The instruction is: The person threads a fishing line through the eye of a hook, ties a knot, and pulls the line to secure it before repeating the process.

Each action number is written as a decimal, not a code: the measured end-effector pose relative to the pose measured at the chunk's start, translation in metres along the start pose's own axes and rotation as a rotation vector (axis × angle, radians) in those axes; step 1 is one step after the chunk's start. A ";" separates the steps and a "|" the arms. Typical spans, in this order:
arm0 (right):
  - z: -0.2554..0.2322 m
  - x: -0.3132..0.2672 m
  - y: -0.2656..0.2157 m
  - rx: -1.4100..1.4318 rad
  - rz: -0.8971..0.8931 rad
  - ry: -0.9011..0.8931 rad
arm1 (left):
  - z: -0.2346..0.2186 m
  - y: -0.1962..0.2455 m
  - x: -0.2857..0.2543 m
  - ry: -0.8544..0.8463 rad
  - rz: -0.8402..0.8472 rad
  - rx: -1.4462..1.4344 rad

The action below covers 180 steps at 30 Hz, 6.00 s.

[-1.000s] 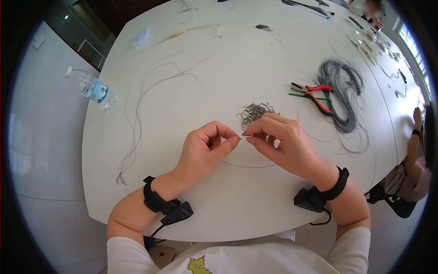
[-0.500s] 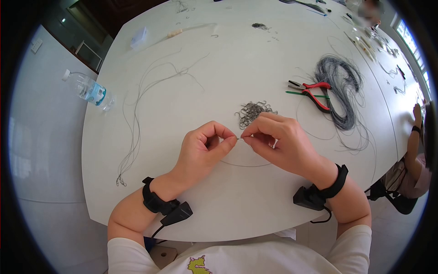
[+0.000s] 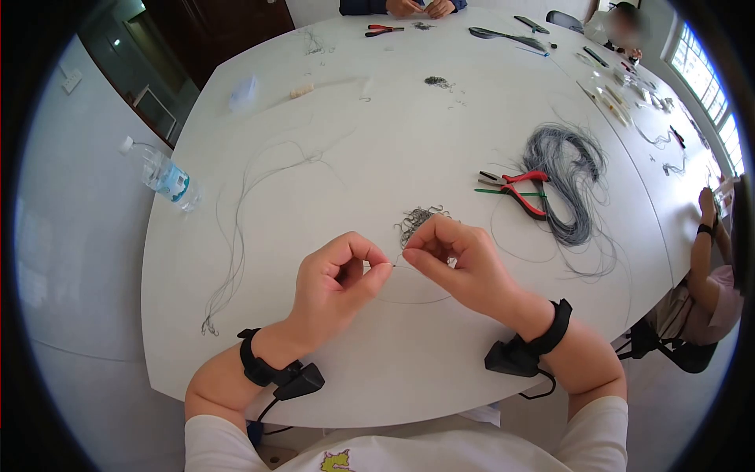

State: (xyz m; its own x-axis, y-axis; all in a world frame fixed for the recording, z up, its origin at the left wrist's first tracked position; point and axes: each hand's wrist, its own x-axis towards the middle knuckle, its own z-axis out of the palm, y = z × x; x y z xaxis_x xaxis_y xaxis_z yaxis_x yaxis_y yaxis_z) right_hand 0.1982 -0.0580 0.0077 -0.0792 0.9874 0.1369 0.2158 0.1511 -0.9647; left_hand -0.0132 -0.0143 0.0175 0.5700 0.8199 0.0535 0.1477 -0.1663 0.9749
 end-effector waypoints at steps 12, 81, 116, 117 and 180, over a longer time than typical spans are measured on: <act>0.021 -0.015 -0.005 0.284 0.140 -0.156 | -0.003 -0.006 0.001 0.109 0.147 0.064; 0.031 -0.017 -0.010 0.540 0.219 -0.173 | 0.012 -0.005 -0.005 0.170 0.158 -0.149; 0.021 -0.009 0.000 0.537 0.165 -0.024 | 0.003 -0.001 -0.008 0.051 0.216 -0.024; 0.022 -0.010 0.000 0.536 0.165 -0.023 | 0.005 -0.002 -0.007 0.051 0.217 -0.025; 0.020 -0.014 -0.017 -0.378 -0.688 0.117 | -0.006 0.008 0.001 0.192 0.623 0.494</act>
State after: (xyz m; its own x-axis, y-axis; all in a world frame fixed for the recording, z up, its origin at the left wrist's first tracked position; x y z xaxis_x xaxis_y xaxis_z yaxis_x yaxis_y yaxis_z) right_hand 0.1766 -0.0749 0.0184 -0.2163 0.6616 0.7180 0.4727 0.7144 -0.5158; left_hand -0.0163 -0.0111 0.0267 0.5233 0.5694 0.6340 0.2142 -0.8080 0.5489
